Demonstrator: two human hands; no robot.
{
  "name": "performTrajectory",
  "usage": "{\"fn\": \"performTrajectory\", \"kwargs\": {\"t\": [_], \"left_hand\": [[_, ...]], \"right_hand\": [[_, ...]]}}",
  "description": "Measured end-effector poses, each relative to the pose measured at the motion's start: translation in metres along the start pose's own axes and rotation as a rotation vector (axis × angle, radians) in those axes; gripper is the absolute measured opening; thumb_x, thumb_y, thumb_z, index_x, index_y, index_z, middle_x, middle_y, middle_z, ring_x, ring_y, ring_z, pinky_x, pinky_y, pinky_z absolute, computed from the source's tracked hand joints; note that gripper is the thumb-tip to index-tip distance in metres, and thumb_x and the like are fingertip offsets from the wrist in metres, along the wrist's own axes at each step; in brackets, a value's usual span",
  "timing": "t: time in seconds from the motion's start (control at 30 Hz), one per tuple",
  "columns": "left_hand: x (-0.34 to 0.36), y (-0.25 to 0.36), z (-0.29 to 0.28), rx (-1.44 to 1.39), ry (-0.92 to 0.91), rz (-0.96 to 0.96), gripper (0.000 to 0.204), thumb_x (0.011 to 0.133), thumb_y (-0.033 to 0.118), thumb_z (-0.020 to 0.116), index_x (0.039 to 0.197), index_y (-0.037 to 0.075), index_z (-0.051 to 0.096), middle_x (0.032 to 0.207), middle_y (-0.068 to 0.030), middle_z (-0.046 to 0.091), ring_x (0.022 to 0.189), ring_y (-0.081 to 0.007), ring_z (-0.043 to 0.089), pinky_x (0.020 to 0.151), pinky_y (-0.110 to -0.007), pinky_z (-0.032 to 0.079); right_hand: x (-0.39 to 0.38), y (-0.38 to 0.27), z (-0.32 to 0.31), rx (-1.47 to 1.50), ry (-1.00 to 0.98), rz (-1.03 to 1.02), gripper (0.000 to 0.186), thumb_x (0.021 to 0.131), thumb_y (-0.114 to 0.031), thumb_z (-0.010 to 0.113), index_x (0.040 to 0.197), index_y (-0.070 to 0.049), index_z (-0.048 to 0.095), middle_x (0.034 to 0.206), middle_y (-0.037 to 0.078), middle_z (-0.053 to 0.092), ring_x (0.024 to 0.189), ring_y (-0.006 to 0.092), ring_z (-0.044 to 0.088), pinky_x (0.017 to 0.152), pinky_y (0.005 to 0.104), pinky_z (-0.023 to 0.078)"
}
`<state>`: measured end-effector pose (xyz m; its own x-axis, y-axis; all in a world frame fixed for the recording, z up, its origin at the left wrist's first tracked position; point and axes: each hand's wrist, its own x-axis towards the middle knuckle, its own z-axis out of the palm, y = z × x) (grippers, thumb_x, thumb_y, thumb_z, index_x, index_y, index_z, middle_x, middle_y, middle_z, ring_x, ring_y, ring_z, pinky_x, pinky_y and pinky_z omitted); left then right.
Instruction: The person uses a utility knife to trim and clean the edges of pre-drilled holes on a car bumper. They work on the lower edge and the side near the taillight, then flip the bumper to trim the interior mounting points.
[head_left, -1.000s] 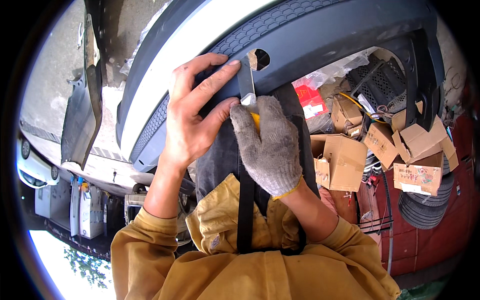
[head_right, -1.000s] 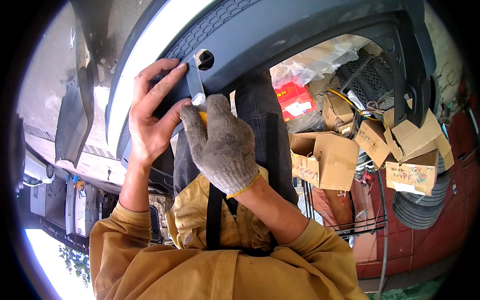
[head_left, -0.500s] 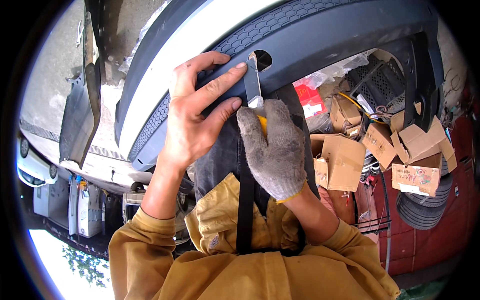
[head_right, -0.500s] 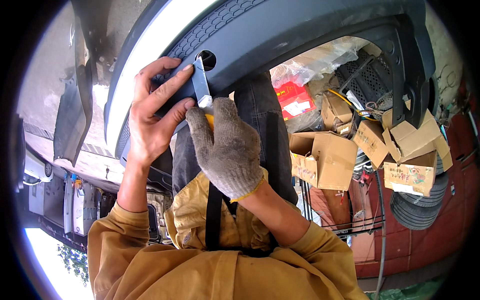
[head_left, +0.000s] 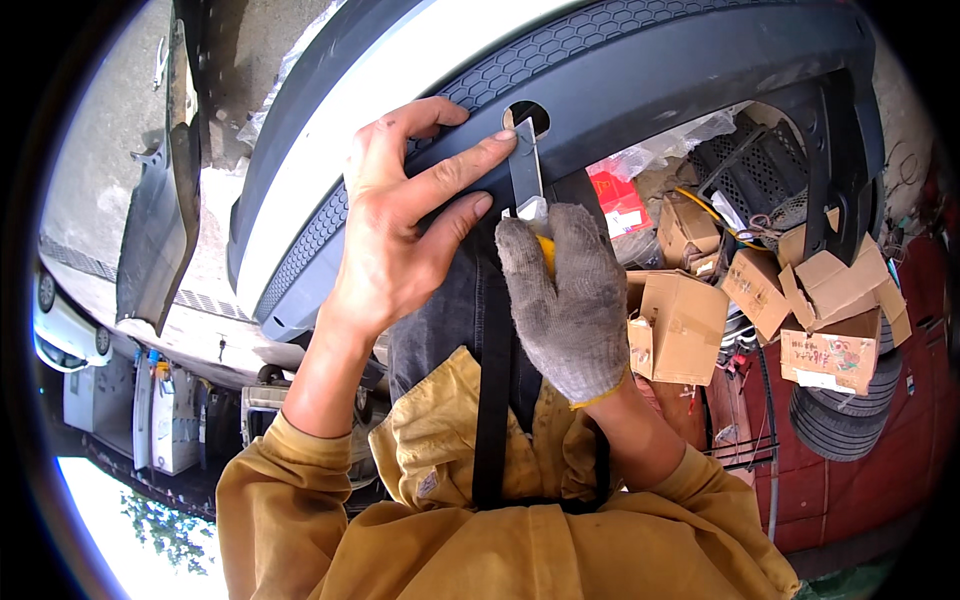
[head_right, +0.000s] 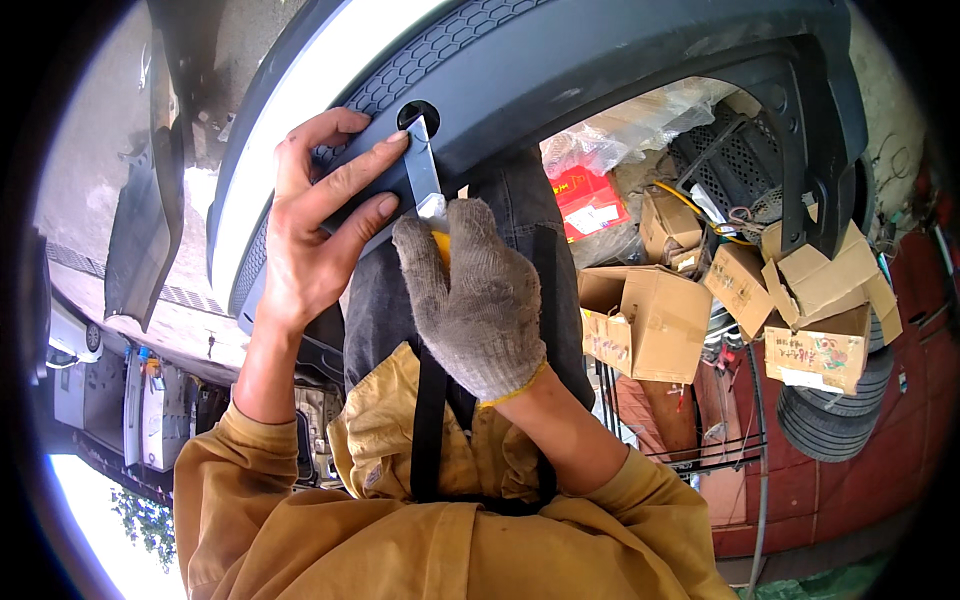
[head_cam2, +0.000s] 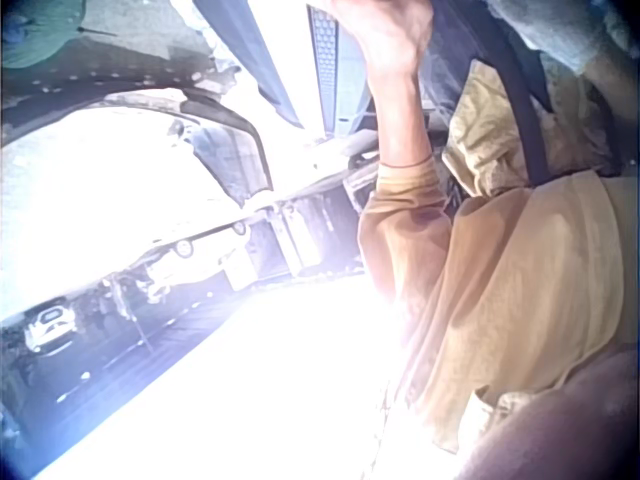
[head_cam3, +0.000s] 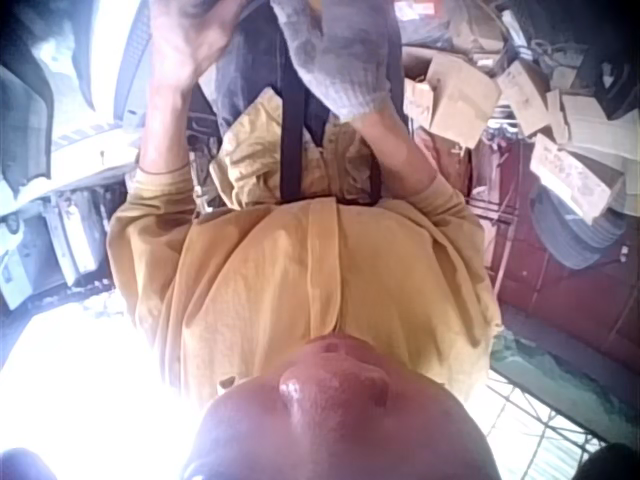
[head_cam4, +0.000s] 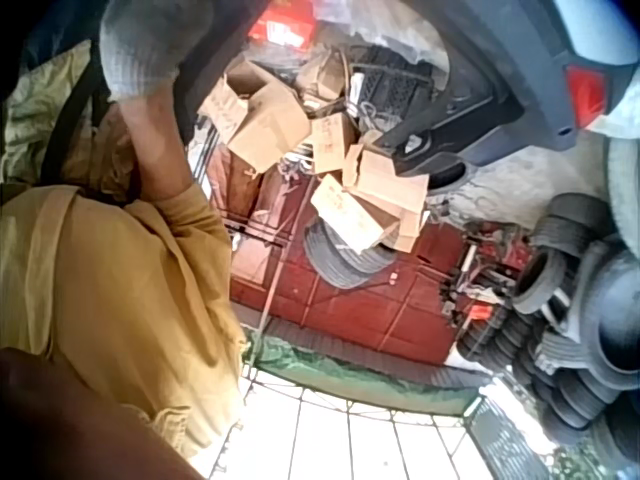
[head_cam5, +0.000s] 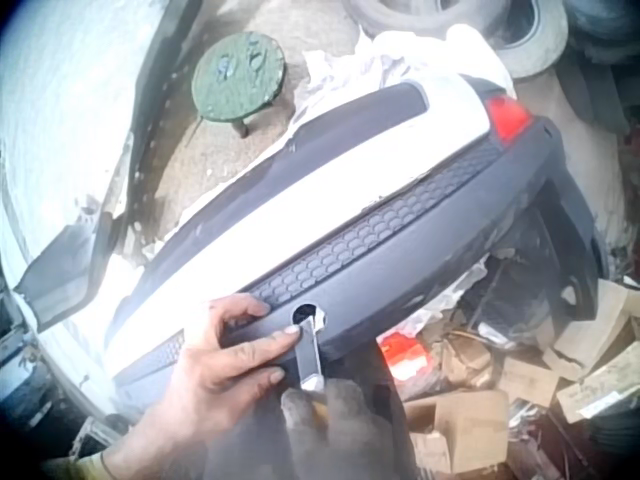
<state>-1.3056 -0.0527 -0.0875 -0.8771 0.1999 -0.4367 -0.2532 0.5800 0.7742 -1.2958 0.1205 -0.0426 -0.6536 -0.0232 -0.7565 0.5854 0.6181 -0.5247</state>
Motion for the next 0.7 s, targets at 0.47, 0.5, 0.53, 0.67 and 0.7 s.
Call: {"fn": "performTrajectory", "kwargs": {"t": [0.47,0.5,0.53,0.67,0.7], "left_hand": [[0.007,0.008,0.005,-0.253,0.121,-0.104,0.041,0.081,0.006,0.079,0.121,0.017,0.077,0.127,-0.011,0.059,0.117,-0.0307,0.052,0.106,-0.042,0.039],[0.009,0.006,0.004,-0.139,0.091,-0.063,0.034,0.088,0.01,0.079,0.121,0.013,0.076,0.13,-0.0103,0.057,0.113,-0.0261,0.054,0.101,-0.037,0.045],[0.01,0.006,0.004,-0.084,0.102,-0.032,0.034,0.087,0.011,0.079,0.121,0.013,0.076,0.128,-0.0104,0.057,0.113,-0.0259,0.054,0.1,-0.037,0.045],[0.018,0.014,0.018,0.065,0.188,0.001,0.03,0.083,0.018,0.084,0.111,0.011,0.079,0.116,-0.0099,0.058,0.107,-0.0263,0.054,0.096,-0.038,0.045],[0.022,0.021,0.021,0.103,0.211,-0.015,0.028,0.082,0.019,0.085,0.109,0.01,0.079,0.114,-0.0098,0.058,0.106,-0.0266,0.053,0.095,-0.038,0.045]], "right_hand": [[-0.001,0.012,-0.023,0.125,0.056,0.124,0.02,0.099,-0.022,0.068,0.102,-0.004,0.06,0.081,0.012,0.065,0.068,0.0274,0.065,0.061,0.037,0.05],[-0.002,0.015,-0.024,0.185,0.088,0.127,0.018,0.101,-0.021,0.064,0.101,-0.004,0.058,0.075,0.007,0.061,0.06,0.0174,0.059,0.055,0.0312,0.047],[-0.002,0.018,-0.027,0.165,0.104,0.11,0.017,0.103,-0.021,0.062,0.1,-0.005,0.057,0.073,0.005,0.059,0.058,0.0145,0.057,0.054,0.0294,0.046],[-0.003,0.029,-0.032,0.086,0.147,0.052,0.018,0.106,-0.021,0.057,0.099,-0.005,0.054,0.069,0.001,0.056,0.054,0.009,0.054,0.052,0.0261,0.045],[-0.003,0.031,-0.035,0.078,0.156,0.047,0.018,0.106,-0.021,0.056,0.099,-0.005,0.054,0.069,0.001,0.056,0.055,0.0091,0.054,0.053,0.0262,0.045]]}}
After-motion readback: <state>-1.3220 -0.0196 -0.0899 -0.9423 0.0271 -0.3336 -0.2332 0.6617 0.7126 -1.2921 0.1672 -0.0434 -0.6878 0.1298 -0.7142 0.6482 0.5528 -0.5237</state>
